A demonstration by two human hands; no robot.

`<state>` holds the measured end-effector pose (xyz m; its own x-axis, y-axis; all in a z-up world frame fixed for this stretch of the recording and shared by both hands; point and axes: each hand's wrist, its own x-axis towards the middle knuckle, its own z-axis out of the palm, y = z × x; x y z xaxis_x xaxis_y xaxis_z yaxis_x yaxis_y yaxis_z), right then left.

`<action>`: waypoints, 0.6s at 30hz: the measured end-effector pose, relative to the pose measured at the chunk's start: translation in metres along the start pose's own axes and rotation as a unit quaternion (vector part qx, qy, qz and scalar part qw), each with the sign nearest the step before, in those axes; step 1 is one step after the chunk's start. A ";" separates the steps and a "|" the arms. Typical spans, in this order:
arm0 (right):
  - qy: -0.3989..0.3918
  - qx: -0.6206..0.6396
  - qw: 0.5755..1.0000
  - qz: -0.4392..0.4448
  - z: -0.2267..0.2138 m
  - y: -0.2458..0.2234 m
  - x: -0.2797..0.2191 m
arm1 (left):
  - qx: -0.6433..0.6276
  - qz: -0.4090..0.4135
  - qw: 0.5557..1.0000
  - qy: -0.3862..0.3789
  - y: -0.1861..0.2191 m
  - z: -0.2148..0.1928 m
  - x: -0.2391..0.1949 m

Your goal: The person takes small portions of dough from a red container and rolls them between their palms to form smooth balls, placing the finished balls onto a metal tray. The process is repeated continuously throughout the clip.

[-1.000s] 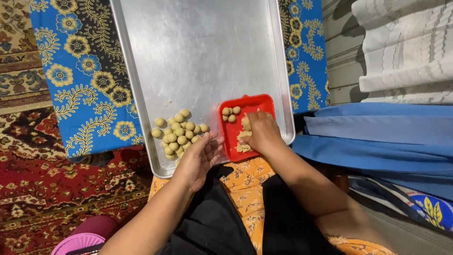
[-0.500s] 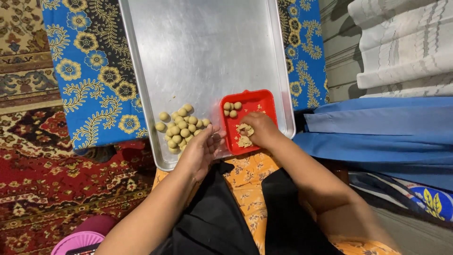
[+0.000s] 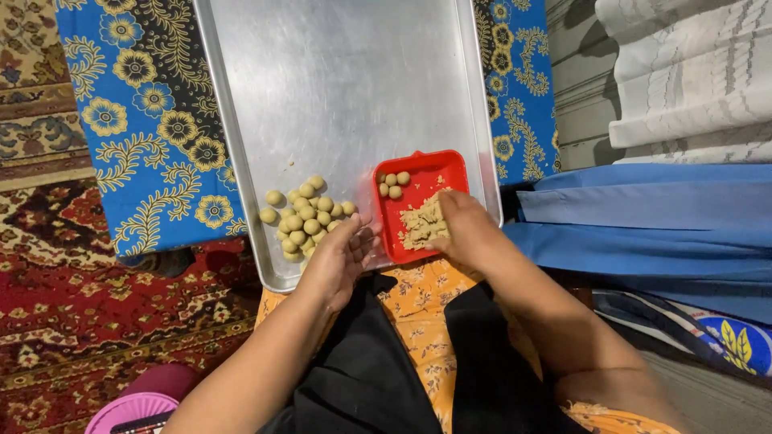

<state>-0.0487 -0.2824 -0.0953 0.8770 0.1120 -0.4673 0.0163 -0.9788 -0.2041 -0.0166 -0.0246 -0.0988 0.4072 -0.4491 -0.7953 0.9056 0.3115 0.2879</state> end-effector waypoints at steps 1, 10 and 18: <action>-0.001 0.001 1.000 0.001 0.000 -0.003 0.003 | 0.000 -0.001 1.000 0.000 0.004 0.006 -0.006; -0.033 -0.069 0.997 -0.022 0.030 0.016 0.032 | 0.026 0.016 0.999 -0.029 0.008 0.017 -0.016; -0.009 -0.016 0.997 -0.071 0.040 0.020 0.037 | 0.028 0.025 0.999 -0.028 0.003 0.015 -0.013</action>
<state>-0.0350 -0.2914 -0.1512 0.8559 0.2528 -0.4512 0.1549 -0.9577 -0.2427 -0.0168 -0.0307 -0.0794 0.4569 -0.4810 -0.7482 0.8884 0.2879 0.3575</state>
